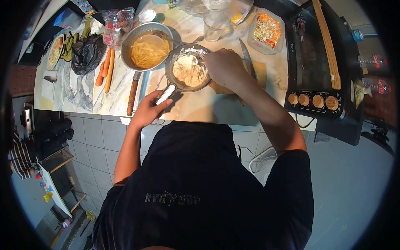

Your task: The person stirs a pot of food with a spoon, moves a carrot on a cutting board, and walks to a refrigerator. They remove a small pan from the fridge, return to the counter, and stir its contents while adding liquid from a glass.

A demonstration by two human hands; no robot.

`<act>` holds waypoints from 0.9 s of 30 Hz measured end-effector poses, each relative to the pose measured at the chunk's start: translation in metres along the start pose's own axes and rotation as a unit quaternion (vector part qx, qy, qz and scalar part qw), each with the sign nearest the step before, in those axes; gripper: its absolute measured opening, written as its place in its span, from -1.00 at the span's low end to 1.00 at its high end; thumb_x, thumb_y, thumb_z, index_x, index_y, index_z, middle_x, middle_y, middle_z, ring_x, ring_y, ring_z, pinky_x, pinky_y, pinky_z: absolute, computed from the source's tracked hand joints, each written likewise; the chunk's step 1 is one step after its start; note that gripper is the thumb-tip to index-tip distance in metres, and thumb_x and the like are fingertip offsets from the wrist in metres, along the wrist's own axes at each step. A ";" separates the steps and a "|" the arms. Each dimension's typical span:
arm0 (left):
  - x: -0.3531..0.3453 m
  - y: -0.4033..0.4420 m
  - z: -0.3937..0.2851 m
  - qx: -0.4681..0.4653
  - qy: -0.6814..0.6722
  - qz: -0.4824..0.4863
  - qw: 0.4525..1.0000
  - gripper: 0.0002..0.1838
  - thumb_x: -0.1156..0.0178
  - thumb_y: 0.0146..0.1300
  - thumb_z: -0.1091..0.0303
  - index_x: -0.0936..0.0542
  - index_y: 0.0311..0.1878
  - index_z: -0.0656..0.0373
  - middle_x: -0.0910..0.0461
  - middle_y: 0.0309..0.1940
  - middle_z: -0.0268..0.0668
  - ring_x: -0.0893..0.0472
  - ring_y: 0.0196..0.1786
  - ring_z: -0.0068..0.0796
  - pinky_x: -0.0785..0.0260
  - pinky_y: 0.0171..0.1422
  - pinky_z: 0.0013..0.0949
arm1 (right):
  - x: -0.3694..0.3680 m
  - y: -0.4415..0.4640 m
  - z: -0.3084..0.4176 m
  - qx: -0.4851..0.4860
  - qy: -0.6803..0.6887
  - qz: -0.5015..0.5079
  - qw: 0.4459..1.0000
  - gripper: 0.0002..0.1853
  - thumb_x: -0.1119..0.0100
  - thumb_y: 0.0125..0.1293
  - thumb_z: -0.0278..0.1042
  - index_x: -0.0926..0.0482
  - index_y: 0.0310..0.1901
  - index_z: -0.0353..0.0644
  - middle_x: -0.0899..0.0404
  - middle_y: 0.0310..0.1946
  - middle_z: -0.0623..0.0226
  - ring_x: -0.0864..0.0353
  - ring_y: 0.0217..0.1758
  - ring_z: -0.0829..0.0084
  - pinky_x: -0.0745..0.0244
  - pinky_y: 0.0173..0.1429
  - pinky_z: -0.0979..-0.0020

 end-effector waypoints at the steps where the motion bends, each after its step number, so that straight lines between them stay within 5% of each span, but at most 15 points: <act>1: 0.000 0.000 0.002 0.000 0.000 -0.001 1.000 -0.67 -0.33 0.32 0.19 -0.57 -0.01 0.19 -0.45 -0.62 -0.46 -0.35 -0.64 -0.73 -0.13 -0.60 -0.53 | 0.005 -0.004 0.001 0.001 0.000 0.000 1.000 -0.83 -0.09 0.18 -0.38 -0.64 -0.41 -0.24 -0.65 -0.41 0.02 -0.69 -0.30 0.06 -0.58 -0.20 0.10; 4: 0.000 0.000 0.004 -0.039 0.013 -0.023 0.999 -0.68 -0.33 0.32 0.18 -0.56 -0.01 0.20 -0.44 -0.62 -0.47 -0.34 -0.64 -0.73 -0.12 -0.61 -0.54 | 0.015 -0.017 0.002 -0.040 0.043 -0.018 0.998 -0.79 -0.10 0.32 -0.26 -0.62 -0.39 -0.15 -0.61 -0.47 0.11 -0.63 -0.33 0.01 -0.52 -0.19 0.09; 6: 0.001 0.000 0.001 -0.004 0.017 -0.021 1.000 -0.68 -0.32 0.33 0.19 -0.56 -0.01 0.20 -0.44 -0.61 -0.47 -0.33 -0.64 -0.74 -0.12 -0.61 -0.54 | 0.005 -0.022 0.000 0.057 -0.002 0.033 0.998 -0.78 -0.07 0.35 -0.26 -0.61 -0.38 -0.15 -0.60 -0.47 0.11 -0.61 -0.34 0.00 -0.51 -0.20 0.06; 13: 0.003 0.002 0.002 0.017 0.008 -0.009 1.000 -0.65 -0.35 0.30 0.13 -0.59 -0.03 0.20 -0.51 -0.53 -0.43 -0.40 -0.57 -0.70 -0.19 -0.52 -0.50 | 0.001 -0.016 -0.013 -0.006 0.005 -0.012 1.000 -0.79 -0.03 0.33 -0.33 -0.58 -0.42 -0.17 -0.60 -0.47 0.13 -0.62 -0.36 -0.01 -0.51 -0.25 0.06; 19: 0.002 -0.001 -0.001 -0.014 0.006 -0.022 1.000 -0.68 -0.34 0.31 0.15 -0.59 -0.06 0.19 -0.50 -0.54 -0.44 -0.39 -0.55 -0.70 -0.17 -0.52 -0.51 | 0.008 -0.018 0.004 0.086 -0.035 0.024 0.995 -0.80 -0.07 0.31 -0.33 -0.61 -0.43 -0.18 -0.60 -0.50 0.12 -0.64 -0.35 0.02 -0.52 -0.25 0.10; 21: 0.003 -0.001 -0.001 0.011 -0.007 -0.001 1.000 -0.68 -0.34 0.31 0.15 -0.59 -0.07 0.18 -0.50 -0.53 -0.45 -0.40 -0.53 -0.70 -0.17 -0.50 -0.51 | 0.009 -0.012 0.002 0.014 0.012 0.151 0.988 -0.80 -0.12 0.28 -0.29 -0.64 -0.41 -0.19 -0.62 -0.48 0.11 -0.64 -0.34 0.04 -0.51 -0.21 0.12; 27: 0.007 0.001 0.000 0.011 -0.007 0.014 1.000 -0.67 -0.35 0.30 0.13 -0.60 -0.08 0.19 -0.50 -0.50 -0.46 -0.44 -0.46 -0.70 -0.23 -0.44 -0.52 | 0.023 -0.012 -0.018 -0.046 0.263 0.106 0.958 -0.82 -0.15 0.27 -0.25 -0.69 -0.32 -0.12 -0.63 -0.43 0.07 -0.63 -0.30 0.08 -0.50 -0.14 0.15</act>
Point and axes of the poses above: each hand's wrist, its own y-axis towards the middle knuckle, its own x-axis out of the back of the hand, z = x × y, the point moved 1 cm from there along y, towards the middle knuckle
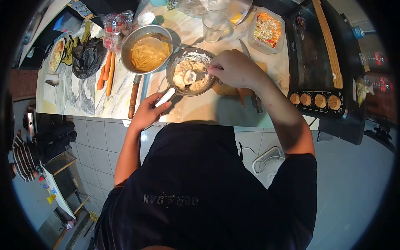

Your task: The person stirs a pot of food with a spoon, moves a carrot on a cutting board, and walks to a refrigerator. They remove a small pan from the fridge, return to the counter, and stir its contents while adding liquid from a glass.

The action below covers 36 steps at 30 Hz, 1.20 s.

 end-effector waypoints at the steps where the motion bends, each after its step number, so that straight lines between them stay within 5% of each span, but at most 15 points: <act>1: -0.001 -0.001 0.000 0.002 -0.001 -0.002 1.000 -0.67 -0.35 0.30 0.13 -0.60 -0.08 0.19 -0.50 -0.50 -0.46 -0.44 -0.46 -0.70 -0.23 -0.44 -0.52 | -0.005 0.001 0.001 0.002 0.001 0.002 1.000 -0.82 -0.15 0.27 -0.25 -0.69 -0.32 -0.12 -0.63 -0.43 0.07 -0.63 -0.30 0.08 -0.50 -0.14 0.15; 7: -0.001 -0.002 -0.003 0.008 0.003 -0.011 1.000 -0.65 -0.35 0.30 0.13 -0.61 -0.02 0.19 -0.52 -0.47 -0.46 -0.46 -0.44 -0.68 -0.25 -0.42 -0.52 | -0.031 -0.013 0.013 0.035 -0.253 -0.019 0.967 -0.85 -0.17 0.24 -0.33 -0.64 -0.42 -0.16 -0.58 -0.51 0.08 -0.64 -0.34 0.06 -0.50 -0.22 0.09; 9: 0.000 -0.002 -0.002 0.005 0.006 -0.011 1.000 -0.64 -0.35 0.30 0.14 -0.61 0.00 0.20 -0.53 -0.45 -0.46 -0.47 -0.43 -0.68 -0.27 -0.39 -0.52 | -0.020 -0.019 0.031 0.021 -0.307 -0.060 0.950 -0.92 -0.16 0.04 -0.51 -0.65 -0.49 -0.19 -0.62 -0.49 0.06 -0.69 -0.33 0.08 -0.58 -0.25 0.09; 15: 0.000 0.001 -0.001 0.001 0.002 -0.001 1.000 -0.64 -0.36 0.30 0.15 -0.60 0.00 0.21 -0.53 -0.45 -0.45 -0.47 -0.42 -0.68 -0.31 -0.34 -0.51 | -0.049 -0.015 0.017 0.104 -0.276 -0.057 0.954 -0.95 -0.18 -0.03 -0.53 -0.61 -0.56 -0.21 -0.60 -0.59 0.10 -0.68 -0.45 0.09 -0.58 -0.31 0.14; 28: -0.002 -0.001 -0.008 -0.002 0.004 -0.008 1.000 -0.65 -0.36 0.30 0.18 -0.60 0.00 0.23 -0.53 -0.45 -0.44 -0.45 -0.42 -0.68 -0.29 -0.34 -0.52 | -0.025 -0.013 0.013 0.017 -0.326 -0.067 0.943 -0.93 -0.15 0.06 -0.46 -0.61 -0.51 -0.18 -0.59 -0.55 0.08 -0.67 -0.36 0.09 -0.54 -0.27 0.08; 31: -0.004 0.001 -0.005 -0.015 0.003 -0.016 1.000 -0.65 -0.36 0.30 0.19 -0.60 0.00 0.24 -0.53 -0.45 -0.44 -0.44 -0.42 -0.68 -0.28 -0.35 -0.51 | -0.030 -0.009 0.011 0.105 -0.323 -0.133 0.931 -0.91 -0.14 0.07 -0.44 -0.62 -0.49 -0.19 -0.59 -0.55 0.07 -0.67 -0.37 0.08 -0.54 -0.26 0.09; 36: -0.005 0.001 0.000 -0.010 0.049 -0.050 0.998 -0.65 -0.35 0.30 0.21 -0.60 0.01 0.26 -0.54 -0.44 -0.44 -0.40 -0.41 -0.69 -0.24 -0.33 -0.52 | -0.028 0.002 0.012 0.037 -0.268 0.043 0.962 -0.84 -0.12 0.20 -0.36 -0.64 -0.43 -0.21 -0.60 -0.51 0.06 -0.66 -0.35 0.06 -0.52 -0.19 0.07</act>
Point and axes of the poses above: each hand's wrist, its own y-axis towards the middle knuckle, its own x-axis out of the back of the hand, z = x × y, the point moved 1 cm from there along y, towards the middle knuckle
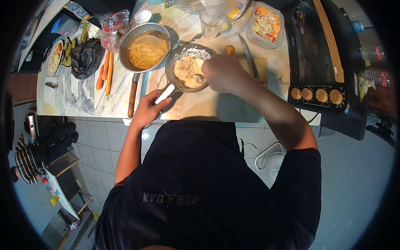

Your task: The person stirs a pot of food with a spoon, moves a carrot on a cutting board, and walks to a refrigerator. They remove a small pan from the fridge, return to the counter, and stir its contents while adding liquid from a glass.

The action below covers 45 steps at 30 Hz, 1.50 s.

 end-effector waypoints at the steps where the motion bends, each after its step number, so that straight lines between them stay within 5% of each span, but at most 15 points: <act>1: 0.000 0.000 0.000 -0.002 0.000 0.002 1.000 -0.65 -0.35 0.30 0.21 -0.60 0.01 0.26 -0.54 -0.44 -0.44 -0.40 -0.41 -0.69 -0.24 -0.33 -0.52 | -0.001 0.002 -0.002 -0.003 -0.001 0.000 1.000 -0.84 -0.12 0.20 -0.36 -0.64 -0.43 -0.21 -0.60 -0.51 0.06 -0.66 -0.35 0.06 -0.52 -0.19 0.07; 3: 0.001 0.000 0.000 0.004 -0.038 0.024 0.999 -0.65 -0.35 0.30 0.21 -0.61 0.01 0.25 -0.54 -0.43 -0.44 -0.40 -0.40 -0.70 -0.23 -0.33 -0.53 | -0.001 0.007 -0.005 -0.047 0.136 0.002 0.990 -0.80 -0.14 0.27 -0.27 -0.68 -0.32 -0.19 -0.62 -0.47 0.06 -0.65 -0.33 0.07 -0.51 -0.16 0.10; 10: 0.003 -0.002 -0.007 0.006 -0.033 0.025 0.999 -0.64 -0.36 0.30 0.21 -0.61 0.03 0.25 -0.54 -0.42 -0.45 -0.43 -0.39 -0.69 -0.28 -0.30 -0.53 | 0.009 0.000 -0.014 -0.075 0.183 -0.134 0.971 -0.77 -0.13 0.31 -0.21 -0.69 -0.22 -0.16 -0.65 -0.41 0.10 -0.65 -0.28 0.07 -0.51 -0.14 0.14; 13: 0.001 0.000 -0.002 -0.005 -0.044 0.026 0.999 -0.62 -0.36 0.30 0.19 -0.61 0.04 0.26 -0.55 -0.41 -0.46 -0.44 -0.38 -0.69 -0.31 -0.28 -0.52 | -0.004 0.000 -0.014 -0.103 0.136 -0.084 0.982 -0.78 -0.12 0.32 -0.21 -0.70 -0.21 -0.12 -0.65 -0.40 0.12 -0.65 -0.28 0.06 -0.52 -0.13 0.14; 15: -0.001 0.001 0.002 -0.041 -0.049 0.008 0.998 -0.65 -0.34 0.31 0.25 -0.60 0.06 0.23 -0.49 -0.51 -0.50 -0.31 -0.55 -0.74 -0.08 -0.50 -0.52 | 0.004 -0.008 -0.013 -0.097 0.087 -0.159 0.979 -0.78 -0.11 0.33 -0.20 -0.70 -0.23 -0.10 -0.65 -0.41 0.14 -0.64 -0.28 0.05 -0.52 -0.13 0.11; 19: 0.001 0.001 -0.003 -0.019 -0.048 0.020 0.998 -0.66 -0.34 0.31 0.24 -0.60 0.05 0.23 -0.48 -0.52 -0.51 -0.30 -0.56 -0.75 -0.06 -0.51 -0.52 | -0.001 -0.011 -0.010 -0.122 0.068 -0.113 0.984 -0.78 -0.09 0.34 -0.19 -0.70 -0.25 -0.08 -0.65 -0.41 0.15 -0.64 -0.28 0.04 -0.52 -0.12 0.09; 21: 0.002 0.000 -0.002 -0.002 -0.052 0.027 0.998 -0.62 -0.36 0.29 0.18 -0.61 0.03 0.26 -0.55 -0.41 -0.47 -0.45 -0.39 -0.69 -0.31 -0.29 -0.52 | 0.010 -0.017 -0.005 -0.152 0.026 -0.125 0.980 -0.78 -0.09 0.34 -0.19 -0.69 -0.26 -0.06 -0.66 -0.41 0.16 -0.64 -0.26 0.05 -0.51 -0.12 0.06; 28: 0.001 0.000 -0.004 0.010 -0.047 0.034 0.998 -0.61 -0.37 0.29 0.18 -0.61 0.05 0.25 -0.54 -0.41 -0.47 -0.44 -0.38 -0.70 -0.31 -0.28 -0.53 | -0.008 -0.022 -0.005 -0.108 0.082 -0.174 0.975 -0.77 -0.07 0.33 -0.23 -0.62 -0.41 -0.10 -0.61 -0.50 0.14 -0.65 -0.32 0.06 -0.52 -0.21 0.03; 30: -0.002 -0.001 -0.001 -0.023 -0.068 0.012 0.997 -0.67 -0.35 0.31 0.25 -0.61 0.04 0.21 -0.47 -0.55 -0.52 -0.29 -0.62 -0.77 -0.03 -0.57 -0.54 | 0.000 -0.024 -0.005 -0.141 0.059 -0.192 0.969 -0.82 -0.08 0.33 -0.27 -0.63 -0.31 -0.13 -0.63 -0.47 0.12 -0.66 -0.29 0.06 -0.53 -0.22 0.10; 34: -0.001 0.003 0.005 -0.032 -0.066 0.025 0.997 -0.66 -0.35 0.31 0.26 -0.60 0.07 0.20 -0.47 -0.56 -0.52 -0.27 -0.64 -0.77 -0.02 -0.58 -0.54 | -0.029 -0.015 -0.005 -0.134 0.004 -0.154 0.979 -0.84 -0.09 0.30 -0.31 -0.58 -0.32 -0.19 -0.62 -0.47 0.09 -0.66 -0.29 0.08 -0.52 -0.25 0.11; 37: 0.001 0.003 0.002 -0.013 -0.067 0.042 0.997 -0.65 -0.35 0.31 0.26 -0.60 0.08 0.19 -0.44 -0.59 -0.53 -0.25 -0.65 -0.77 -0.01 -0.58 -0.54 | -0.032 -0.012 -0.003 -0.039 -0.047 -0.248 0.967 -0.89 -0.09 0.28 -0.37 -0.54 -0.34 -0.20 -0.62 -0.48 0.08 -0.66 -0.28 0.12 -0.52 -0.28 0.12; 43: 0.003 0.005 -0.002 -0.005 -0.059 0.026 0.998 -0.63 -0.34 0.31 0.25 -0.60 0.12 0.18 -0.40 -0.61 -0.55 -0.24 -0.65 -0.77 0.01 -0.57 -0.54 | -0.028 0.020 -0.050 -0.056 0.119 -0.111 0.985 -0.82 -0.12 0.34 -0.34 -0.66 -0.21 -0.23 -0.68 -0.35 0.13 -0.67 -0.22 0.09 -0.54 -0.13 0.18; 44: 0.006 0.003 -0.001 0.006 -0.049 0.037 0.998 -0.57 -0.36 0.29 0.15 -0.61 0.13 0.21 -0.54 -0.43 -0.48 -0.38 -0.45 -0.73 -0.20 -0.41 -0.53 | -0.032 0.019 -0.060 -0.050 0.181 -0.109 0.976 -0.79 -0.16 0.32 -0.28 -0.68 -0.16 -0.19 -0.69 -0.29 0.13 -0.67 -0.18 0.12 -0.54 -0.07 0.20; 45: 0.004 0.004 0.004 0.005 -0.049 0.037 0.998 -0.57 -0.36 0.29 0.15 -0.61 0.13 0.21 -0.54 -0.43 -0.48 -0.38 -0.45 -0.73 -0.20 -0.41 -0.53 | -0.028 0.018 -0.061 -0.044 0.242 -0.106 0.964 -0.76 -0.20 0.31 -0.23 -0.70 -0.10 -0.15 -0.71 -0.23 0.14 -0.68 -0.15 0.15 -0.53 -0.01 0.21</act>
Point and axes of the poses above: each hand's wrist, its own y-axis towards the middle knuckle, its own x-axis out of the back of the hand, z = x × y, the point moved 1 cm from there along y, towards the middle knuckle
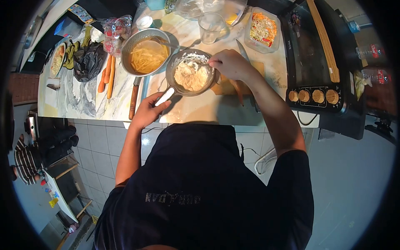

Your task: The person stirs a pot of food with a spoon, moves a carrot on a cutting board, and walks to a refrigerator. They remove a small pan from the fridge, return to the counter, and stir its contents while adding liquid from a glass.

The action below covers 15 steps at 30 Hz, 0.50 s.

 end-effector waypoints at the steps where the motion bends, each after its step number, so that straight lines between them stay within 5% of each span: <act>1: -0.003 0.003 0.007 -0.038 0.008 -0.012 0.999 -0.60 -0.34 0.31 0.20 -0.61 0.12 0.19 -0.50 -0.48 -0.52 -0.33 -0.51 -0.75 -0.12 -0.46 -0.54 | 0.004 -0.002 0.002 0.002 -0.002 0.001 1.000 -0.76 -0.20 0.31 -0.23 -0.70 -0.10 -0.15 -0.71 -0.23 0.14 -0.68 -0.15 0.15 -0.53 -0.01 0.21; 13: -0.003 0.001 0.007 -0.048 0.002 -0.013 0.999 -0.64 -0.33 0.32 0.24 -0.60 0.12 0.17 -0.45 -0.53 -0.56 -0.26 -0.58 -0.77 -0.04 -0.52 -0.55 | 0.031 -0.044 0.059 0.064 -0.117 0.045 0.990 -0.79 -0.13 0.34 -0.31 -0.71 -0.14 -0.18 -0.69 -0.33 0.11 -0.67 -0.23 0.10 -0.53 -0.07 0.20; 15: -0.003 0.001 0.007 -0.048 0.010 -0.011 0.999 -0.64 -0.33 0.33 0.25 -0.60 0.12 0.17 -0.44 -0.53 -0.57 -0.26 -0.58 -0.77 -0.04 -0.53 -0.55 | 0.030 -0.049 0.065 0.051 -0.174 0.004 0.984 -0.84 -0.13 0.28 -0.31 -0.66 -0.34 -0.16 -0.64 -0.44 0.13 -0.65 -0.26 0.06 -0.51 -0.15 0.08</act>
Point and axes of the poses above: each hand's wrist, its own y-axis towards the middle knuckle, its own x-axis out of the back of the hand, z = x × y, the point moved 1 cm from there along y, towards the middle knuckle
